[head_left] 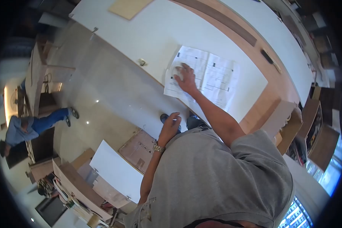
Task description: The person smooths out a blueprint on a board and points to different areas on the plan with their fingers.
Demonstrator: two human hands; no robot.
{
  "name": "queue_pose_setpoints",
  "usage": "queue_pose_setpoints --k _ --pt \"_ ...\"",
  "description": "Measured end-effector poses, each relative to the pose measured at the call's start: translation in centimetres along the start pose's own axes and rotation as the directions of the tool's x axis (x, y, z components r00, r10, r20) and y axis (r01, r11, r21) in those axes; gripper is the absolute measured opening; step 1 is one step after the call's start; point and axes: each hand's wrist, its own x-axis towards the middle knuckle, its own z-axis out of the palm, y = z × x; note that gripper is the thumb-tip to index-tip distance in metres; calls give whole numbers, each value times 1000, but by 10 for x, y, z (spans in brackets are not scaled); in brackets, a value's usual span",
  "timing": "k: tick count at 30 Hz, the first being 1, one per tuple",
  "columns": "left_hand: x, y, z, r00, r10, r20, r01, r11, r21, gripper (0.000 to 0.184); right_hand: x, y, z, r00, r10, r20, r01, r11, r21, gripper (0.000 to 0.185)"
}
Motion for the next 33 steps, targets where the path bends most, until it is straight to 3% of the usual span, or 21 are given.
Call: queue_pose_setpoints --k 3,5,7,10,11,13,16,20,21,23,25,27,29,33 --pt "8 2 -7 1000 -24 4 24 1000 -16 42 -8 -12 -8 995 17 94 -18 1000 5 53" --pt "18 1 -8 987 93 -130 -72 985 154 42 -13 -14 -9 993 8 119 -11 1000 20 56" --pt "35 25 -12 996 4 -94 11 987 158 42 -13 -19 -12 995 -10 104 9 1000 5 58" --pt "69 40 -25 958 276 -77 -207 852 481 43 -14 -24 -8 988 11 156 5 995 -101 60" --pt "80 48 -26 959 279 -56 -218 849 482 43 -12 -24 -6 984 0 181 33 983 -180 61" --pt "108 59 -29 881 473 -2 -390 729 563 43 -10 -18 1 989 -7 144 39 976 -216 63" --pt "159 56 -30 854 513 82 -476 708 522 45 -12 -26 -12 977 -2 215 45 979 -199 68" --pt "230 37 -38 851 507 137 -484 656 579 48 -13 -18 -2 988 79 135 -56 985 -162 62" --pt "240 27 -43 845 510 161 -503 654 565 48 -13 -17 -6 994 13 111 -2 996 -93 57" --pt "261 17 -45 903 422 80 -354 627 694 51 -15 -7 -17 997 -33 75 37 998 -48 52" --pt "265 9 -46 894 433 114 -378 595 709 51 -22 5 -25 990 -100 -96 102 995 21 45" --pt "254 -5 -42 858 509 73 -359 492 793 53 -44 19 -42 988 -17 -152 19 1000 15 42" --pt "256 -5 -38 846 530 53 -342 465 817 52 -53 32 -75 955 203 -216 -243 954 -176 44" --pt "259 0 -28 828 560 -17 -273 429 861 51 -71 76 -130 814 263 -519 -496 779 -383 59"
